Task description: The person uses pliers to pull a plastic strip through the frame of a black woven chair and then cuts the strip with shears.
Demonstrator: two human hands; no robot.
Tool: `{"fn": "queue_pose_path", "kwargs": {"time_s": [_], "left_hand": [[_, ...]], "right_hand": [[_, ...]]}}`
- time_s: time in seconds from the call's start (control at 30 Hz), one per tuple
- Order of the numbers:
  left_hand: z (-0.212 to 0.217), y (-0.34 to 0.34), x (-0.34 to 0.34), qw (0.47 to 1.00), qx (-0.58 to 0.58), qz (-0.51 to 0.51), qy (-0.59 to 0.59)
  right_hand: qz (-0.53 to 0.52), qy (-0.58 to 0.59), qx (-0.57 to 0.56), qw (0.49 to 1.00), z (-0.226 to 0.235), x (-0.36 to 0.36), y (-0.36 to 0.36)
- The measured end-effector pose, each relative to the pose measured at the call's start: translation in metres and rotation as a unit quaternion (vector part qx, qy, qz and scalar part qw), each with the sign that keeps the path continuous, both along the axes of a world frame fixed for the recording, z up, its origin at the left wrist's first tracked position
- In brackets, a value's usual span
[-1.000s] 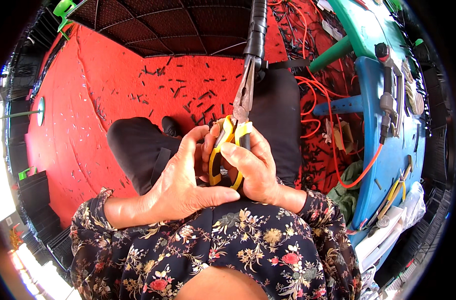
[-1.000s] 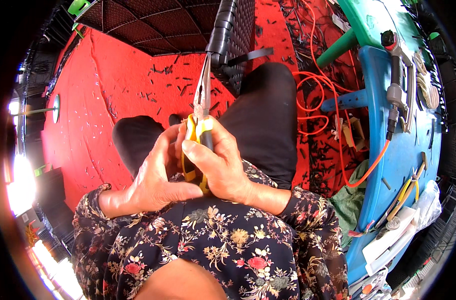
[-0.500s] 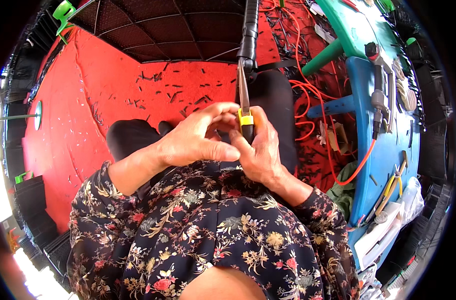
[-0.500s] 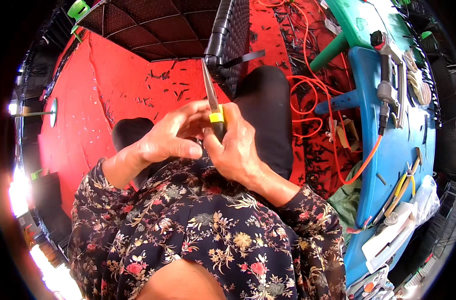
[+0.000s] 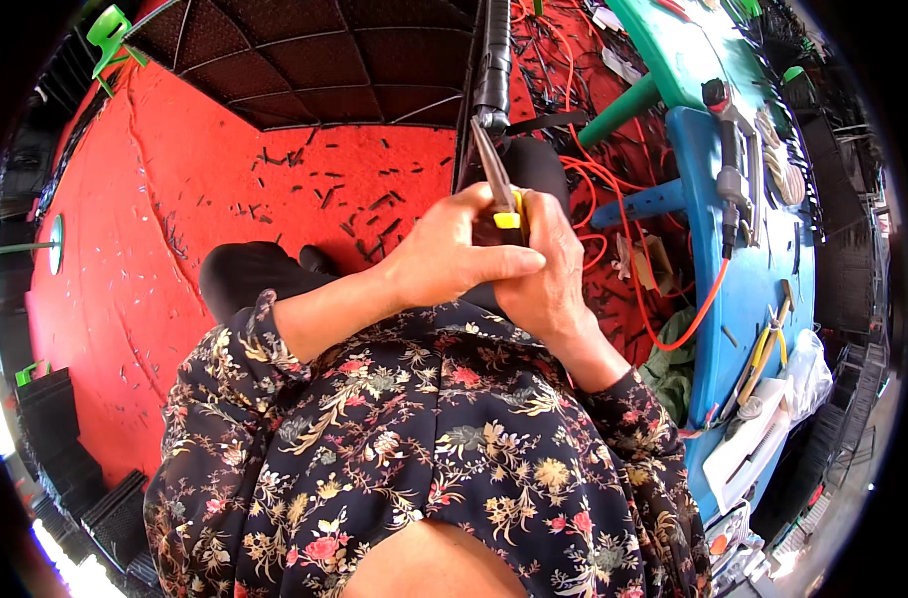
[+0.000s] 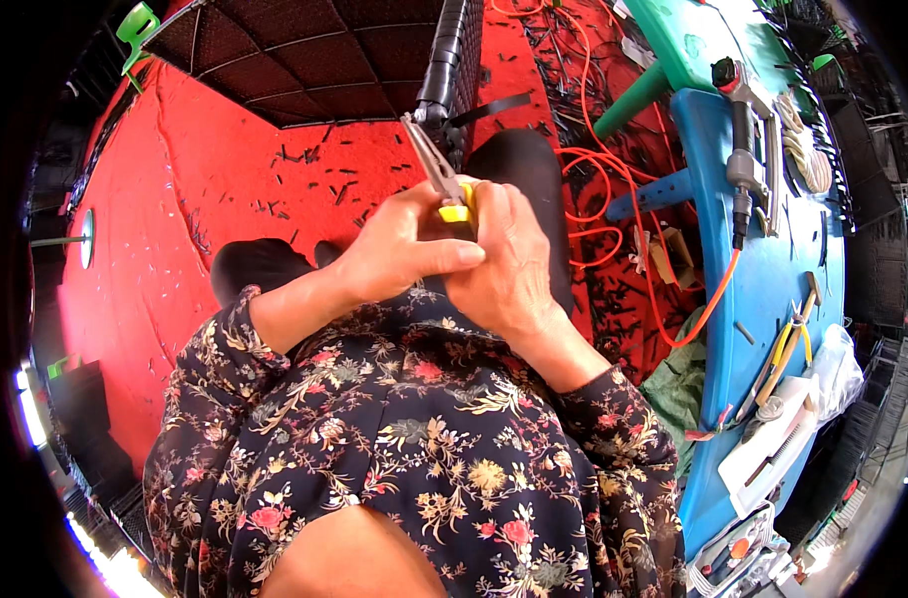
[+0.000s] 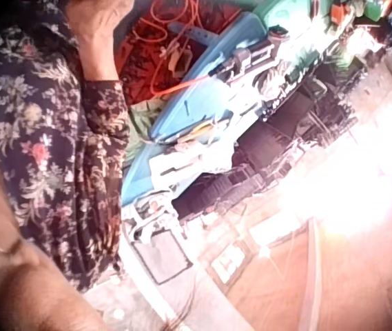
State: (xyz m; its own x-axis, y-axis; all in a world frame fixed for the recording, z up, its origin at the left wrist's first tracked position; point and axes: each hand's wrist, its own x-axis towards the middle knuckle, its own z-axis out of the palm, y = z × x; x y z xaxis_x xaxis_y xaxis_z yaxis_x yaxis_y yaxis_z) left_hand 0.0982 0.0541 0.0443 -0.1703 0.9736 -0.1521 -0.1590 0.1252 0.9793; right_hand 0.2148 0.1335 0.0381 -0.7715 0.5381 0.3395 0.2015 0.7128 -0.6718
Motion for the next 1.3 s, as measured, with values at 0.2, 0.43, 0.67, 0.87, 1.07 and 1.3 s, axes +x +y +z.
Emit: {"fn": "queue_pose_path", "kwargs": {"time_s": [0.2,0.43,0.67,0.87,1.07,1.3], "left_hand": [[0.016,-0.024,-0.029,0.998,0.006,0.026,-0.058],[0.047,0.007,-0.055,0.944,-0.002,0.093,0.317],[0.069,0.019,-0.064,0.87,0.046,0.009,0.49],[0.087,0.017,-0.082,0.836,0.114,-0.106,0.527],[0.101,0.016,-0.089,0.882,0.085,-0.154,0.438],[0.099,0.008,-0.099,0.969,0.016,-0.149,0.196]], "right_hand": [[0.055,0.006,-0.286,0.957,-0.003,0.011,-0.011],[0.025,0.017,-0.502,0.864,-0.042,0.039,-0.015],[0.025,0.031,-0.527,0.849,-0.061,0.046,-0.018],[0.037,0.026,-0.542,0.839,-0.06,0.041,-0.018],[0.06,0.038,-0.586,0.807,-0.057,0.042,-0.015],[0.111,0.069,-0.601,0.788,-0.06,0.046,-0.013]]}}
